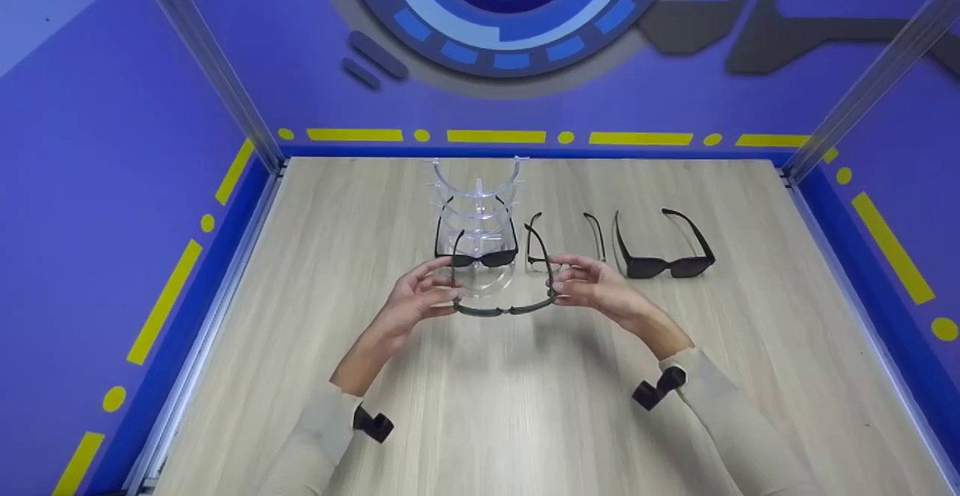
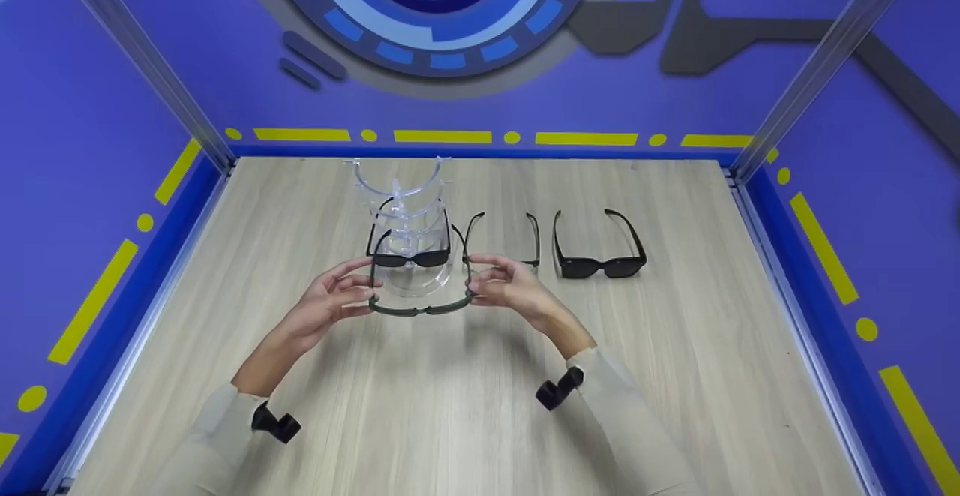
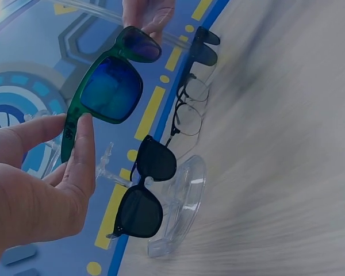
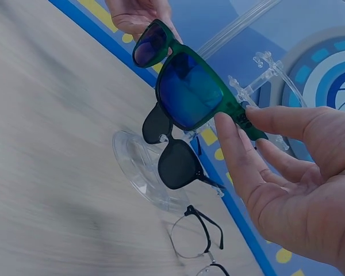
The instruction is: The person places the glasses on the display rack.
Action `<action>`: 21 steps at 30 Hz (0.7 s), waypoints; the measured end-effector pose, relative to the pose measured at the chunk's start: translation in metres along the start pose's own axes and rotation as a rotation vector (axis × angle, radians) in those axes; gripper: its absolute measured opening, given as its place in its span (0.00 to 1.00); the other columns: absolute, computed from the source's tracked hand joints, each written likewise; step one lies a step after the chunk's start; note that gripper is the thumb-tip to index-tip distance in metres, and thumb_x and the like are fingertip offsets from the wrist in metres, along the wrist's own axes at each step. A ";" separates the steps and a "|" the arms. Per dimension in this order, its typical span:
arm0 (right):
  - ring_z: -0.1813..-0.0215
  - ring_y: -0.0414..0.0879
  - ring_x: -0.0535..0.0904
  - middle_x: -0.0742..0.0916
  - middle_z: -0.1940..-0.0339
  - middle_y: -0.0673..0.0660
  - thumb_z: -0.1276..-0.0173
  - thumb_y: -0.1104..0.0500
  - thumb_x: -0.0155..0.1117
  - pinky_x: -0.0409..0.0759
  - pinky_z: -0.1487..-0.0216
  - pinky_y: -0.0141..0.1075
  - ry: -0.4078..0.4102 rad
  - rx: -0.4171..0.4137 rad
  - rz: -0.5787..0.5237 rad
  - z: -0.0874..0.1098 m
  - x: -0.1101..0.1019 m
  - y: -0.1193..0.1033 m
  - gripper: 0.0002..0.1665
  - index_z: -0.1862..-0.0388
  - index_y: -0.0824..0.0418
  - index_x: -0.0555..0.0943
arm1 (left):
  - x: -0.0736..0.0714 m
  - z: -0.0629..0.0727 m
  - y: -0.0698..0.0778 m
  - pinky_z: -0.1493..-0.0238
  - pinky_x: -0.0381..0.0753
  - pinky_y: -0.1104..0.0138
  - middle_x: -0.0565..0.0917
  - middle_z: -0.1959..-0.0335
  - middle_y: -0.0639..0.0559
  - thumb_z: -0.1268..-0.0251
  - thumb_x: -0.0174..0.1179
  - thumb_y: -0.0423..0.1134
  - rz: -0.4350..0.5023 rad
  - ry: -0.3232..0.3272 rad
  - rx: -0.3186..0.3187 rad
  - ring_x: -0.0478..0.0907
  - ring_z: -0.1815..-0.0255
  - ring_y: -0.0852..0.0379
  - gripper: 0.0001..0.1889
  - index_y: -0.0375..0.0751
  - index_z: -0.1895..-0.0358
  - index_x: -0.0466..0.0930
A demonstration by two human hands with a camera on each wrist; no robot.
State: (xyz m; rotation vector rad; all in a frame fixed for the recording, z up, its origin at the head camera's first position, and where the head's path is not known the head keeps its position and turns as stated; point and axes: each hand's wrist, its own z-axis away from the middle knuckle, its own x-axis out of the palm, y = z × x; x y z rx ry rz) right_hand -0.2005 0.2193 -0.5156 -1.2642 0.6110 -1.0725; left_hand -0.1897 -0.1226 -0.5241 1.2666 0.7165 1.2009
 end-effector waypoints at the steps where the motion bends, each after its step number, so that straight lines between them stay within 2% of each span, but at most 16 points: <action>1: 0.53 0.41 0.86 0.86 0.56 0.50 0.29 0.71 0.64 0.86 0.41 0.39 0.000 0.003 -0.002 -0.001 0.000 -0.001 0.37 0.24 0.71 0.62 | -0.001 -0.001 0.001 0.50 0.89 0.65 0.86 0.52 0.51 0.34 0.64 0.27 0.003 0.001 0.000 0.87 0.54 0.60 0.35 0.35 0.24 0.62; 6: 0.54 0.41 0.86 0.86 0.57 0.51 0.29 0.72 0.62 0.87 0.41 0.39 0.023 0.010 -0.021 -0.010 0.002 -0.006 0.36 0.25 0.71 0.63 | -0.005 -0.005 0.007 0.48 0.89 0.63 0.86 0.52 0.52 0.33 0.64 0.27 0.011 0.012 -0.013 0.87 0.53 0.59 0.34 0.36 0.25 0.63; 13: 0.55 0.42 0.87 0.86 0.57 0.53 0.29 0.71 0.63 0.87 0.43 0.37 0.059 -0.004 -0.034 -0.027 0.009 -0.016 0.35 0.25 0.71 0.65 | -0.014 -0.011 0.014 0.47 0.89 0.63 0.86 0.51 0.49 0.32 0.64 0.28 0.012 0.068 -0.020 0.86 0.50 0.55 0.33 0.39 0.25 0.66; 21: 0.55 0.42 0.87 0.86 0.55 0.54 0.29 0.71 0.62 0.87 0.42 0.38 0.067 0.006 -0.028 -0.038 0.010 -0.024 0.33 0.26 0.71 0.66 | -0.021 -0.024 0.019 0.50 0.89 0.65 0.87 0.55 0.53 0.31 0.61 0.25 0.025 0.061 -0.018 0.86 0.55 0.61 0.32 0.36 0.25 0.65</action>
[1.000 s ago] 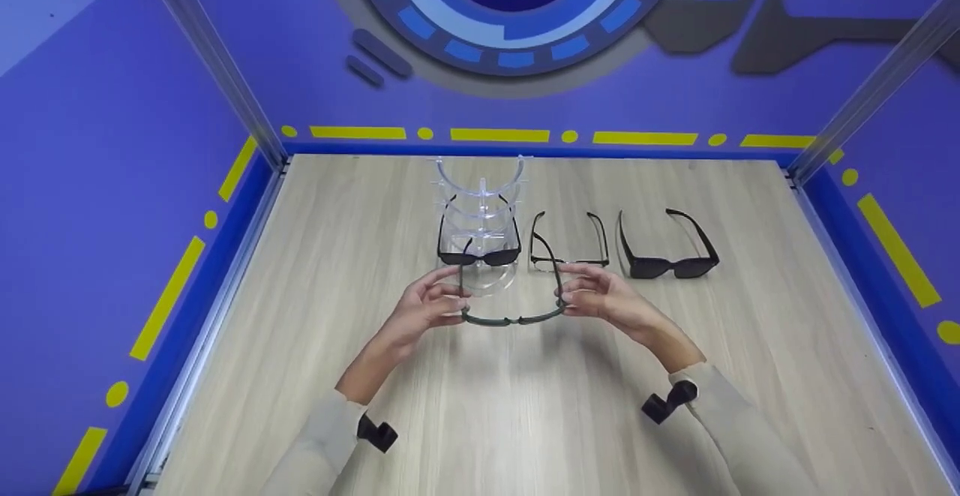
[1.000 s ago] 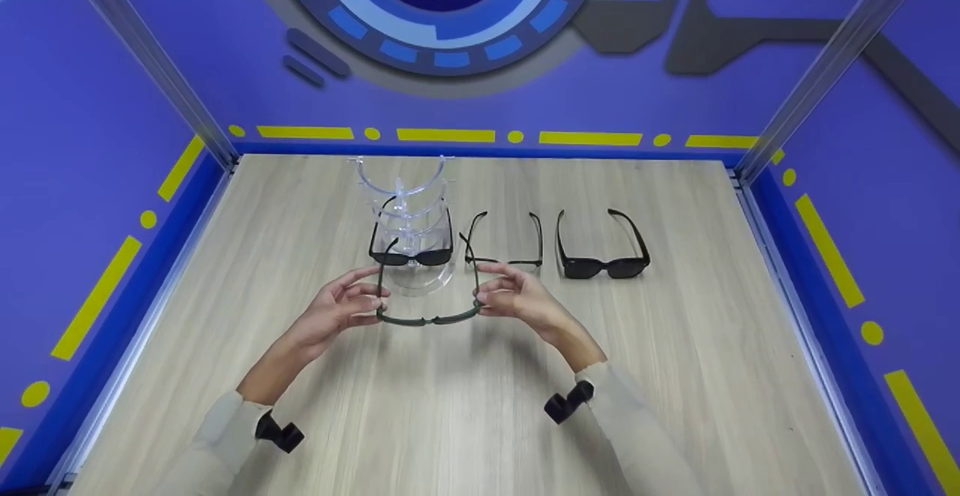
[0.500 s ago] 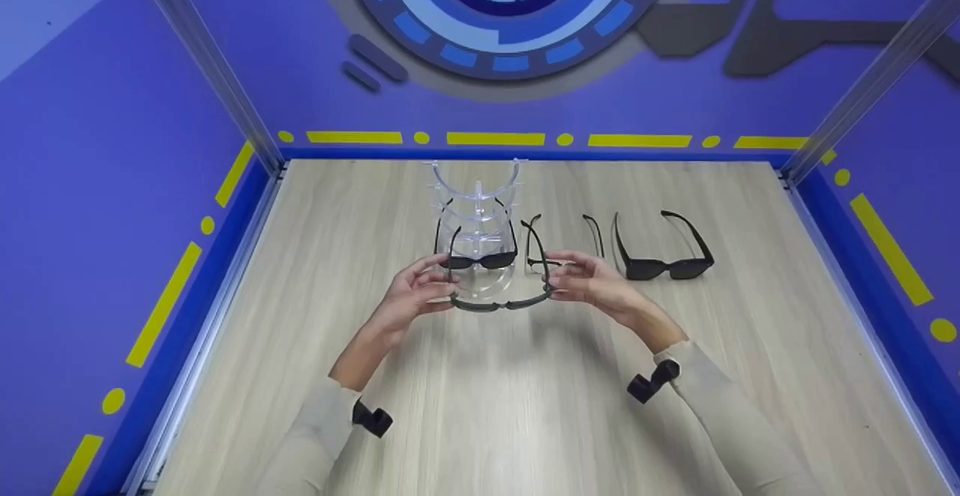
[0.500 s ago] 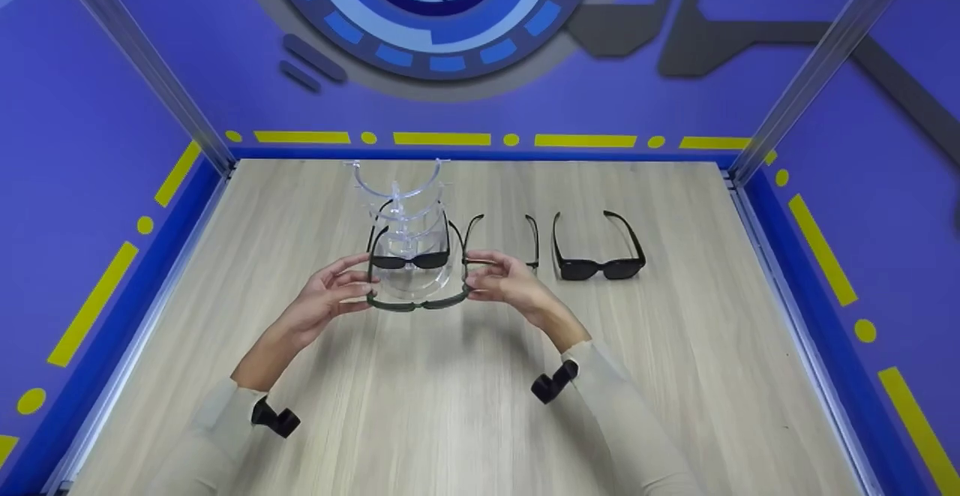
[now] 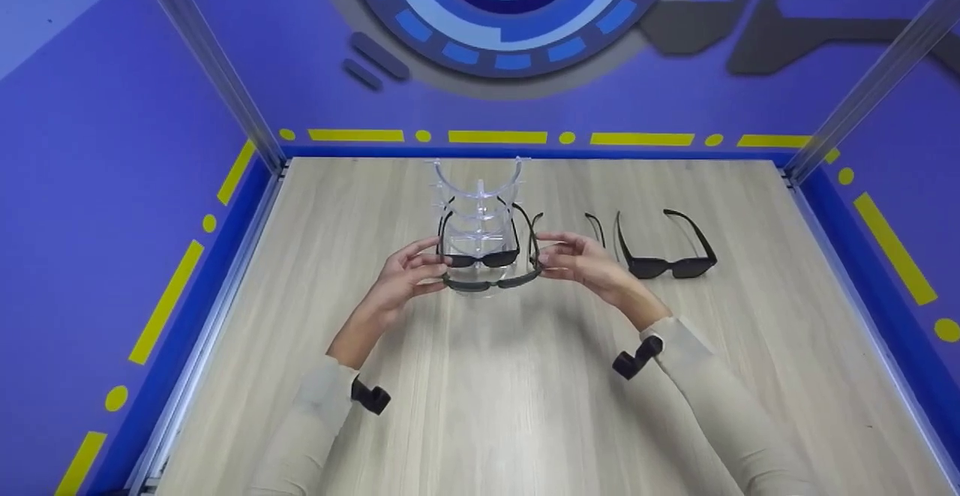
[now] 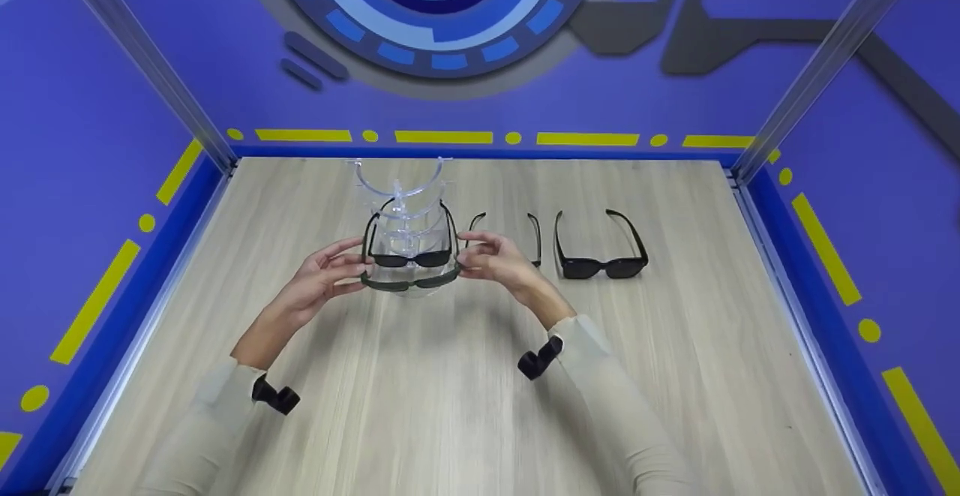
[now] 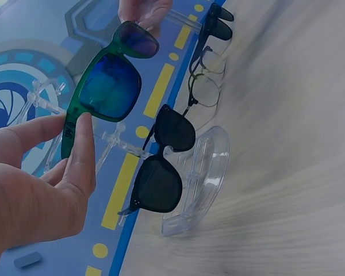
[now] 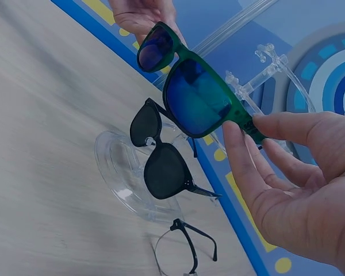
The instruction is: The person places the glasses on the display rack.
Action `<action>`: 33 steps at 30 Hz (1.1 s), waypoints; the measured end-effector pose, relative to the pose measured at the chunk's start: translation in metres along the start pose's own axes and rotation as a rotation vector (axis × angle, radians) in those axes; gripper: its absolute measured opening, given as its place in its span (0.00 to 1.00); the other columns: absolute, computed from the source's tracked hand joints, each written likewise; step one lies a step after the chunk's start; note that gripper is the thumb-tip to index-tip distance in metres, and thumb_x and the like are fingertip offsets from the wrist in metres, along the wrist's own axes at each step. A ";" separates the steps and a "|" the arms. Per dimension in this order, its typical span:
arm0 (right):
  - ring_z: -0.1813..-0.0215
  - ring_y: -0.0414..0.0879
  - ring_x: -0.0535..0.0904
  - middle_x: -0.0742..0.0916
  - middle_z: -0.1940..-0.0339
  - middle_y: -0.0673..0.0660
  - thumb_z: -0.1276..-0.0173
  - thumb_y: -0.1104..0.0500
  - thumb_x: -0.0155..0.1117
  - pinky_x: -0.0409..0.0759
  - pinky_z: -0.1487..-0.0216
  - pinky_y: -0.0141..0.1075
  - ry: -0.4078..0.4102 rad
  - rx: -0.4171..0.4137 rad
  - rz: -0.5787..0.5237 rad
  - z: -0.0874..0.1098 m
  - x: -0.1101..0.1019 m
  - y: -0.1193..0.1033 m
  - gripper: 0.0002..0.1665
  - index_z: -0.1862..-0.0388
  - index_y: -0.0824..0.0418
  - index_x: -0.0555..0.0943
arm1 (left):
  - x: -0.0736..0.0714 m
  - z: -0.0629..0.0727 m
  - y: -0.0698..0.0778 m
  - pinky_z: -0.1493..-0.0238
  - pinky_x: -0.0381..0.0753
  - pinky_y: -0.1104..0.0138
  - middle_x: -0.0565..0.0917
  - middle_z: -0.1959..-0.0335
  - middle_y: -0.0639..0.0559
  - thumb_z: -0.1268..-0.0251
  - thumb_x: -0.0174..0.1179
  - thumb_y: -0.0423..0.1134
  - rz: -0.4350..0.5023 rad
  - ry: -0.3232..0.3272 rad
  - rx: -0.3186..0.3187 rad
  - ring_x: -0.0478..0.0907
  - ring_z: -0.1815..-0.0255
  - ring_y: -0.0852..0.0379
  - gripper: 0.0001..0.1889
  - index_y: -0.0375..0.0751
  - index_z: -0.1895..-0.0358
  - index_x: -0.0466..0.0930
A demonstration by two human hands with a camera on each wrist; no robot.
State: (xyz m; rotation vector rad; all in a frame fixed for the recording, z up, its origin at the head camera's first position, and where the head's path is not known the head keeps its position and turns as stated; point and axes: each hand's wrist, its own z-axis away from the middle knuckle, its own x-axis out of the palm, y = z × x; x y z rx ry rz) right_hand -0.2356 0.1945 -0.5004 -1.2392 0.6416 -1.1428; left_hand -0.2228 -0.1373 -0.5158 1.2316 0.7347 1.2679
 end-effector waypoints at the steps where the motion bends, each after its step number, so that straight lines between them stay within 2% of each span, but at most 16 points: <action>1: 0.55 0.42 0.87 0.86 0.55 0.54 0.29 0.72 0.62 0.87 0.42 0.38 0.009 0.006 -0.001 -0.001 0.000 -0.001 0.33 0.26 0.71 0.66 | -0.001 -0.001 0.001 0.51 0.89 0.65 0.87 0.55 0.53 0.31 0.61 0.25 -0.001 0.000 -0.001 0.86 0.55 0.61 0.32 0.35 0.25 0.65; 7: 0.56 0.41 0.86 0.87 0.57 0.51 0.27 0.72 0.59 0.87 0.45 0.34 0.024 0.015 -0.004 -0.010 0.003 -0.005 0.32 0.26 0.70 0.65 | -0.004 -0.008 0.007 0.49 0.89 0.64 0.87 0.55 0.53 0.32 0.62 0.25 -0.002 0.024 -0.011 0.87 0.54 0.58 0.32 0.35 0.26 0.66; 12: 0.56 0.42 0.87 0.86 0.58 0.52 0.26 0.73 0.58 0.87 0.44 0.35 0.035 0.021 -0.027 -0.017 0.004 -0.007 0.31 0.26 0.70 0.65 | -0.007 -0.014 0.010 0.39 0.85 0.55 0.87 0.55 0.53 0.31 0.62 0.26 -0.028 0.046 -0.017 0.86 0.51 0.55 0.31 0.36 0.26 0.67; 16: 0.57 0.42 0.87 0.86 0.57 0.52 0.26 0.72 0.58 0.87 0.42 0.38 0.039 0.035 -0.002 -0.019 0.004 -0.007 0.31 0.26 0.69 0.66 | -0.009 -0.018 0.010 0.44 0.88 0.60 0.87 0.57 0.56 0.31 0.62 0.26 -0.033 0.056 -0.021 0.86 0.50 0.55 0.30 0.35 0.26 0.67; 20: 0.58 0.42 0.86 0.86 0.59 0.51 0.26 0.72 0.58 0.87 0.44 0.36 0.047 0.047 0.021 -0.023 0.005 -0.006 0.30 0.26 0.69 0.66 | -0.011 -0.021 0.010 0.52 0.88 0.66 0.88 0.57 0.56 0.31 0.63 0.26 -0.025 0.062 -0.029 0.86 0.52 0.57 0.30 0.35 0.27 0.68; 25: 0.58 0.41 0.86 0.85 0.58 0.52 0.27 0.73 0.58 0.88 0.47 0.33 0.070 0.044 -0.010 -0.028 0.006 -0.008 0.29 0.28 0.71 0.67 | -0.012 -0.026 0.010 0.50 0.89 0.65 0.87 0.56 0.54 0.31 0.63 0.27 -0.008 0.082 -0.043 0.85 0.48 0.53 0.28 0.37 0.28 0.70; 30: 0.58 0.41 0.86 0.84 0.58 0.53 0.27 0.74 0.56 0.87 0.43 0.36 0.080 0.035 -0.027 -0.031 0.005 -0.009 0.30 0.27 0.72 0.66 | -0.012 -0.032 0.011 0.46 0.88 0.63 0.87 0.54 0.53 0.31 0.63 0.28 0.001 0.097 -0.067 0.84 0.44 0.49 0.28 0.39 0.29 0.71; 33: 0.59 0.41 0.86 0.85 0.59 0.52 0.27 0.74 0.56 0.87 0.43 0.37 0.086 0.023 -0.033 -0.033 0.004 -0.010 0.31 0.26 0.73 0.65 | -0.011 -0.036 0.012 0.46 0.88 0.63 0.87 0.54 0.53 0.31 0.63 0.28 0.009 0.096 -0.063 0.85 0.45 0.51 0.28 0.39 0.28 0.71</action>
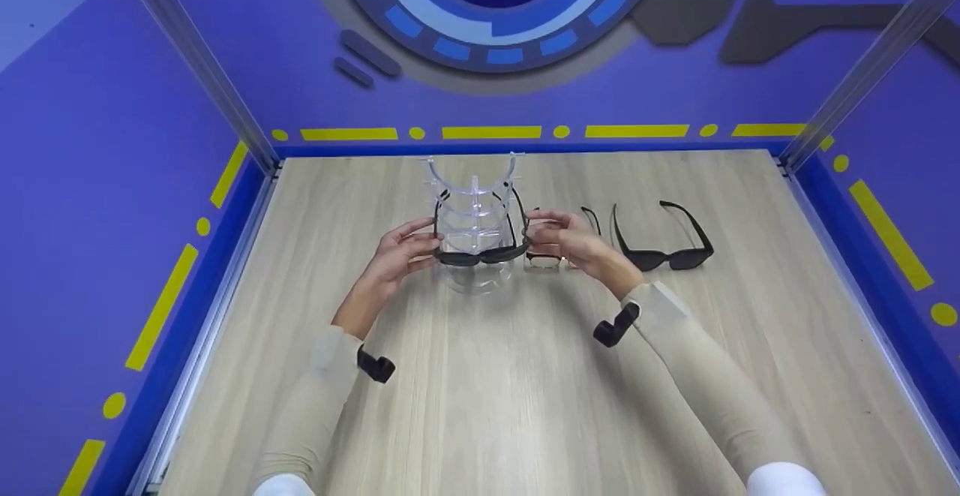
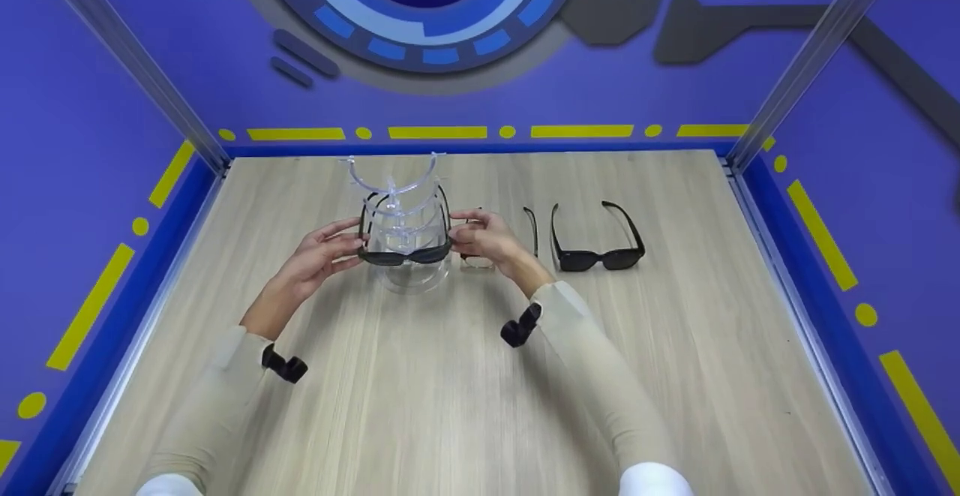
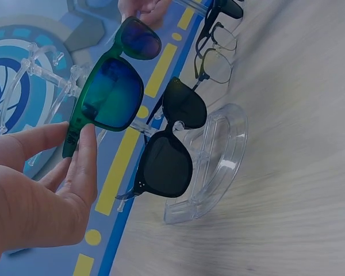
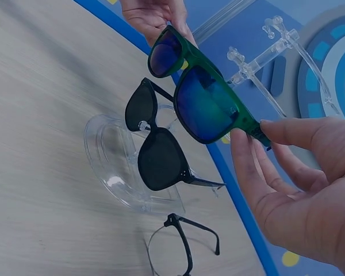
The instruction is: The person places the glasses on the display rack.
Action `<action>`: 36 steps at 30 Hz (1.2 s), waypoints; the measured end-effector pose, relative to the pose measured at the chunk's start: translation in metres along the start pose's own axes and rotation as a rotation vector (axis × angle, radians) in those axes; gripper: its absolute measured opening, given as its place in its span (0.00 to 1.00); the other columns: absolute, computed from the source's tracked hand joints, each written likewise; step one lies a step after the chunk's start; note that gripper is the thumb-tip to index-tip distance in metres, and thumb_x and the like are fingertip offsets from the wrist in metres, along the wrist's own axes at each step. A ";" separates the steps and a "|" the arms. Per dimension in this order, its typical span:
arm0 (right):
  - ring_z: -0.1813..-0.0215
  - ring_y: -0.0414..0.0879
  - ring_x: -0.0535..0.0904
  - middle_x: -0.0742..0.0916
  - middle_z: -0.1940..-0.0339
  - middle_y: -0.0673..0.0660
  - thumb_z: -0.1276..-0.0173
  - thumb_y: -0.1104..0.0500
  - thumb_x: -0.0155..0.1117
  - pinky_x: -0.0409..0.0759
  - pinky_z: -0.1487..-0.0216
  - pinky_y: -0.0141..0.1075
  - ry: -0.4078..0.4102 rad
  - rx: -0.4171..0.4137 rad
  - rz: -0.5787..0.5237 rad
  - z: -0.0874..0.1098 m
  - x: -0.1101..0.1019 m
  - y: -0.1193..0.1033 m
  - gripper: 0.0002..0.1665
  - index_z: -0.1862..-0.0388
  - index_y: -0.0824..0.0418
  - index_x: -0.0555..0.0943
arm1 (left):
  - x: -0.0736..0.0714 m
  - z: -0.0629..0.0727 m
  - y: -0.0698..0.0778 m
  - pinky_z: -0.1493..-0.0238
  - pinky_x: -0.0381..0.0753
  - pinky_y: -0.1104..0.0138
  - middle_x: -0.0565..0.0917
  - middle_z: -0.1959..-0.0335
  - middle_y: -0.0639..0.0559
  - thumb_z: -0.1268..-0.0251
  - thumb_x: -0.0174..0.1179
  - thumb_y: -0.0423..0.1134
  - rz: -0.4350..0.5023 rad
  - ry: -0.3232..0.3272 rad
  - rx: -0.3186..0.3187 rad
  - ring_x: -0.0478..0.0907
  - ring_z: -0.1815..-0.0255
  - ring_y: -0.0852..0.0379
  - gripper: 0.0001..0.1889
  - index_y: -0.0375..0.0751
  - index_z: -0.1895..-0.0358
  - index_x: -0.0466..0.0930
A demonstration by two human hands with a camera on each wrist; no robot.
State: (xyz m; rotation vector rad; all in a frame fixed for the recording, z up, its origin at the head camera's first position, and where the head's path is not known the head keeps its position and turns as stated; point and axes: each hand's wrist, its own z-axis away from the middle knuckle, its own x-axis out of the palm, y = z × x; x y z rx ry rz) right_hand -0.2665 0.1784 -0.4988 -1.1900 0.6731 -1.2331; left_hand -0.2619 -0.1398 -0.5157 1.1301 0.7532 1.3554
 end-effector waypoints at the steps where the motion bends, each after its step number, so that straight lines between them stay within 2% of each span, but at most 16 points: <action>1: 0.59 0.41 0.87 0.86 0.60 0.52 0.27 0.75 0.56 0.87 0.43 0.37 0.003 -0.003 -0.009 -0.001 0.000 0.000 0.31 0.26 0.73 0.65 | 0.000 -0.001 0.000 0.47 0.88 0.64 0.87 0.55 0.54 0.31 0.63 0.28 0.010 0.002 0.002 0.86 0.47 0.52 0.28 0.39 0.28 0.71; 7: 0.58 0.41 0.87 0.87 0.61 0.51 0.27 0.74 0.56 0.87 0.44 0.35 0.023 -0.001 -0.064 -0.006 -0.001 -0.002 0.29 0.27 0.74 0.67 | 0.002 -0.008 0.001 0.54 0.89 0.69 0.87 0.56 0.54 0.29 0.60 0.26 0.060 0.002 0.020 0.86 0.57 0.60 0.27 0.37 0.28 0.70; 11: 0.57 0.41 0.86 0.87 0.61 0.51 0.26 0.73 0.56 0.85 0.39 0.37 0.035 0.003 -0.058 -0.009 -0.002 -0.003 0.29 0.27 0.74 0.66 | 0.002 -0.012 0.002 0.52 0.89 0.68 0.87 0.56 0.54 0.29 0.60 0.27 0.063 0.007 0.017 0.86 0.56 0.60 0.27 0.37 0.28 0.70; 16: 0.56 0.41 0.86 0.88 0.60 0.50 0.26 0.73 0.57 0.84 0.36 0.39 0.052 0.000 -0.074 -0.016 0.000 -0.001 0.29 0.27 0.74 0.67 | -0.001 -0.018 0.001 0.50 0.89 0.66 0.88 0.56 0.53 0.29 0.61 0.27 0.077 0.017 0.015 0.86 0.50 0.55 0.27 0.36 0.28 0.70; 19: 0.54 0.42 0.87 0.88 0.57 0.54 0.27 0.74 0.58 0.79 0.30 0.44 0.051 -0.005 -0.115 -0.021 0.002 0.001 0.29 0.28 0.74 0.67 | -0.003 -0.021 0.002 0.50 0.89 0.66 0.88 0.57 0.53 0.29 0.61 0.27 0.083 0.036 0.013 0.85 0.53 0.57 0.26 0.36 0.29 0.71; 22: 0.52 0.43 0.87 0.88 0.49 0.60 0.27 0.74 0.57 0.73 0.25 0.48 0.048 -0.014 -0.140 -0.024 0.004 0.003 0.29 0.28 0.75 0.67 | -0.004 -0.025 0.004 0.47 0.88 0.64 0.88 0.58 0.53 0.30 0.62 0.27 0.088 0.055 0.006 0.85 0.57 0.60 0.25 0.37 0.30 0.73; 26: 0.51 0.43 0.87 0.86 0.43 0.64 0.27 0.74 0.57 0.76 0.27 0.45 0.057 -0.020 -0.130 -0.027 0.004 0.006 0.29 0.28 0.75 0.67 | -0.004 -0.031 0.004 0.41 0.86 0.61 0.88 0.57 0.52 0.31 0.63 0.27 0.094 0.063 -0.001 0.85 0.58 0.61 0.26 0.37 0.30 0.73; 30: 0.52 0.41 0.87 0.85 0.43 0.64 0.27 0.74 0.56 0.81 0.32 0.39 0.065 -0.029 -0.119 -0.030 0.004 0.011 0.30 0.27 0.75 0.66 | -0.006 -0.037 0.003 0.47 0.88 0.65 0.88 0.58 0.54 0.31 0.62 0.27 0.103 0.070 0.001 0.85 0.58 0.62 0.26 0.36 0.30 0.72; 32: 0.52 0.41 0.86 0.84 0.41 0.66 0.27 0.74 0.56 0.80 0.31 0.39 0.068 -0.029 -0.109 -0.031 0.006 0.013 0.30 0.27 0.75 0.66 | -0.007 -0.038 0.002 0.52 0.88 0.68 0.87 0.59 0.55 0.30 0.62 0.27 0.106 0.073 -0.002 0.85 0.59 0.62 0.26 0.36 0.30 0.72; 36: 0.51 0.41 0.86 0.82 0.38 0.67 0.26 0.73 0.56 0.78 0.29 0.40 0.075 -0.021 -0.096 -0.034 0.011 0.015 0.30 0.27 0.75 0.65 | -0.010 -0.037 0.001 0.54 0.88 0.70 0.88 0.61 0.56 0.30 0.62 0.27 0.105 0.087 -0.001 0.86 0.60 0.61 0.26 0.37 0.30 0.73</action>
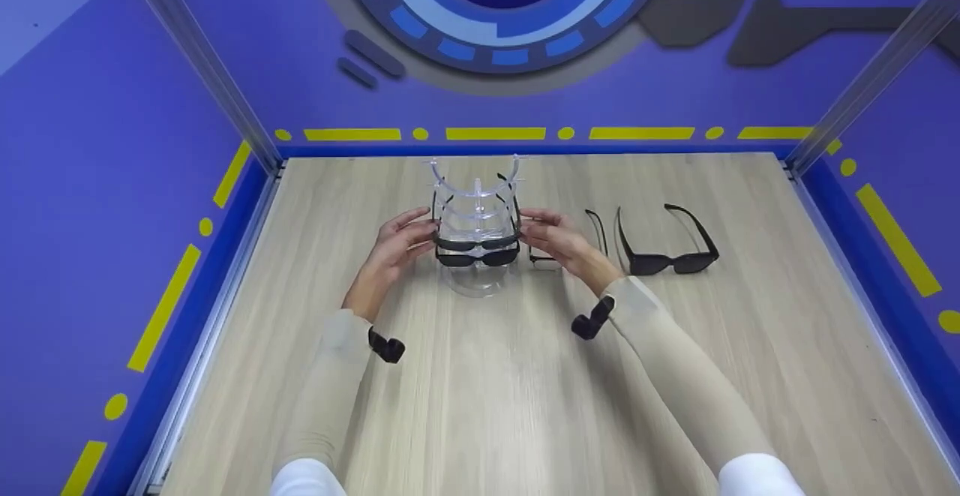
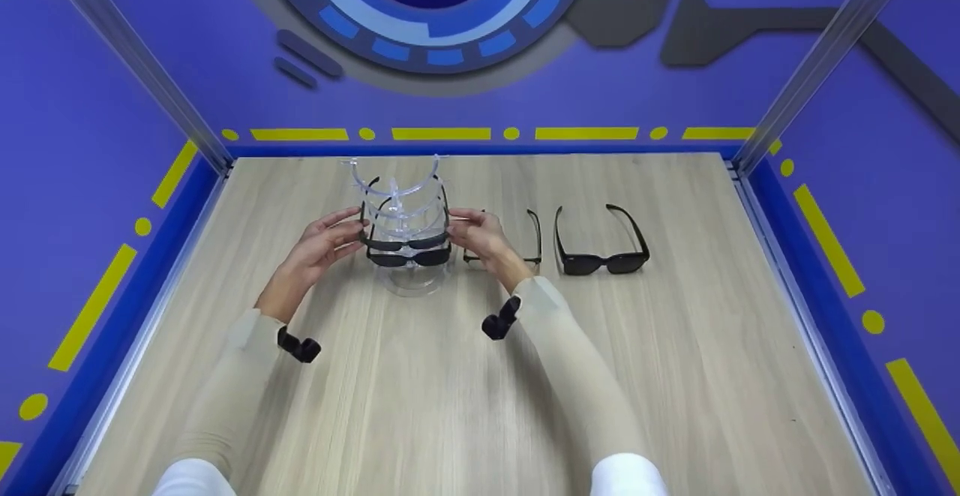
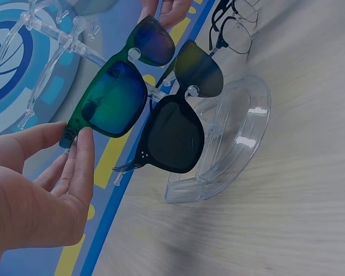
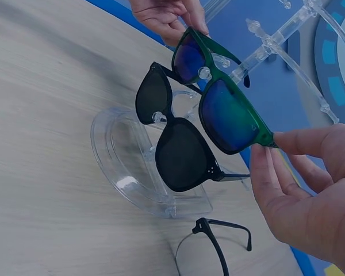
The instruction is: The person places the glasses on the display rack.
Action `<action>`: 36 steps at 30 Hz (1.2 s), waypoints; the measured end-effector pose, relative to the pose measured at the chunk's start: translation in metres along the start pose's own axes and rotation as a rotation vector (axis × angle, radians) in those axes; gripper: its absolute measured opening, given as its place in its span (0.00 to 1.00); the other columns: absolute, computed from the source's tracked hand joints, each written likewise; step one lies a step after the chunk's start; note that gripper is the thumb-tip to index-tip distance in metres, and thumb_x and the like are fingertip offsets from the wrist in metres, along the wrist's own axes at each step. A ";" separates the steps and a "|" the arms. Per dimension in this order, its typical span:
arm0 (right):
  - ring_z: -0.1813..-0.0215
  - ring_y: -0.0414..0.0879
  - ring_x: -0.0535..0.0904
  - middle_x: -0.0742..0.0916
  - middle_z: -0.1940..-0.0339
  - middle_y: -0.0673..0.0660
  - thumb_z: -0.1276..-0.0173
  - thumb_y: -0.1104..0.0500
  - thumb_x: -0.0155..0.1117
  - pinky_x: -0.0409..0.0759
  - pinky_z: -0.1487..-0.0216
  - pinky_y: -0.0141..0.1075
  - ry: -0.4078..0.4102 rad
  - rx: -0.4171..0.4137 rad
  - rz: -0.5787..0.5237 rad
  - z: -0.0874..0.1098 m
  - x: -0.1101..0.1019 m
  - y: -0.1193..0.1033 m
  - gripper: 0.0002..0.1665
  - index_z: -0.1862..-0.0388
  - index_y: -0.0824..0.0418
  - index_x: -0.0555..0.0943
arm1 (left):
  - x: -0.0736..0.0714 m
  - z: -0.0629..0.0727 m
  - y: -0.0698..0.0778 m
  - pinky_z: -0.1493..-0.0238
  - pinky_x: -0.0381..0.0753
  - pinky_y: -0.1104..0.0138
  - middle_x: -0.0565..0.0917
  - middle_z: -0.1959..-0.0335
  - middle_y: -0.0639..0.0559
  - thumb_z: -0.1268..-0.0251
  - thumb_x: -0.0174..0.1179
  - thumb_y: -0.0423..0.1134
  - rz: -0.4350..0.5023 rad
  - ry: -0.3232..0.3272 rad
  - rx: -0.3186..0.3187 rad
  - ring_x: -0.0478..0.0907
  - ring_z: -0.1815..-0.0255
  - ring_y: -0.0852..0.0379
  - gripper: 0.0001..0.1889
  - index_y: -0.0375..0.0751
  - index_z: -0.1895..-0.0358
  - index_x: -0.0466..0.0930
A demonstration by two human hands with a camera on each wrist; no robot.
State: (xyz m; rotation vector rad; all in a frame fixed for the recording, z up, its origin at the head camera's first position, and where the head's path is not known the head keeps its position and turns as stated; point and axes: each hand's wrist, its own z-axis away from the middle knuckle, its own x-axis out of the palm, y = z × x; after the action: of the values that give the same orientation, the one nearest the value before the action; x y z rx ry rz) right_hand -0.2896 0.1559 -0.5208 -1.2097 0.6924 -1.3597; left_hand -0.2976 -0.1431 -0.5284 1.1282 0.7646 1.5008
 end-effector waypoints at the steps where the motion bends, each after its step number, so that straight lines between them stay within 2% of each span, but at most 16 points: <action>1: 0.51 0.41 0.86 0.83 0.40 0.66 0.26 0.73 0.56 0.77 0.28 0.41 0.006 0.002 0.000 0.000 0.001 0.000 0.30 0.27 0.75 0.65 | 0.000 0.000 0.000 0.54 0.88 0.70 0.88 0.61 0.57 0.30 0.62 0.28 -0.004 0.002 0.003 0.86 0.60 0.61 0.25 0.37 0.30 0.73; 6: 0.55 0.41 0.86 0.87 0.55 0.55 0.26 0.74 0.56 0.78 0.30 0.41 0.019 0.000 -0.027 0.000 0.002 0.001 0.30 0.27 0.76 0.65 | -0.001 0.001 0.000 0.56 0.88 0.71 0.89 0.63 0.57 0.30 0.63 0.28 -0.004 -0.007 0.019 0.86 0.61 0.62 0.25 0.36 0.30 0.73; 10: 0.56 0.39 0.86 0.87 0.59 0.51 0.26 0.73 0.56 0.81 0.32 0.39 0.011 -0.002 -0.024 0.001 0.001 0.001 0.30 0.27 0.76 0.65 | -0.002 0.000 -0.001 0.56 0.88 0.71 0.89 0.65 0.57 0.30 0.62 0.28 0.005 -0.009 0.021 0.86 0.62 0.62 0.25 0.35 0.30 0.72; 16: 0.53 0.40 0.86 0.86 0.56 0.52 0.25 0.71 0.56 0.81 0.32 0.38 -0.013 0.012 0.022 0.002 -0.003 0.002 0.30 0.26 0.74 0.64 | -0.003 0.001 0.000 0.53 0.88 0.71 0.89 0.65 0.57 0.30 0.63 0.29 -0.003 -0.006 0.017 0.86 0.61 0.62 0.25 0.35 0.31 0.73; 26: 0.49 0.46 0.85 0.85 0.52 0.55 0.25 0.70 0.56 0.77 0.28 0.47 -0.054 0.030 0.137 0.011 -0.007 -0.002 0.31 0.25 0.72 0.65 | -0.011 0.008 -0.002 0.50 0.88 0.70 0.87 0.59 0.52 0.30 0.63 0.29 -0.008 -0.014 -0.002 0.85 0.59 0.60 0.27 0.35 0.28 0.71; 33: 0.53 0.40 0.86 0.82 0.42 0.63 0.26 0.72 0.55 0.77 0.28 0.48 -0.071 0.037 0.158 0.018 -0.013 -0.007 0.32 0.25 0.73 0.63 | -0.019 0.014 -0.005 0.50 0.88 0.71 0.87 0.57 0.54 0.28 0.61 0.30 -0.057 -0.025 -0.010 0.86 0.58 0.61 0.27 0.35 0.27 0.69; 36: 0.54 0.40 0.86 0.84 0.43 0.61 0.26 0.72 0.55 0.78 0.29 0.47 -0.070 0.038 0.153 0.020 -0.015 -0.008 0.31 0.26 0.74 0.64 | -0.022 0.018 -0.007 0.51 0.88 0.72 0.87 0.56 0.54 0.27 0.60 0.29 -0.077 -0.035 -0.013 0.86 0.58 0.61 0.27 0.35 0.27 0.68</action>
State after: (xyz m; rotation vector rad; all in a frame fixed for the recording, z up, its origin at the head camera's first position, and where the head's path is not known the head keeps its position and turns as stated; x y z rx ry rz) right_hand -0.2762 0.1768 -0.5117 -1.1448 0.6922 -1.1933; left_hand -0.2788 -0.1642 -0.5341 1.1004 0.7653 1.4166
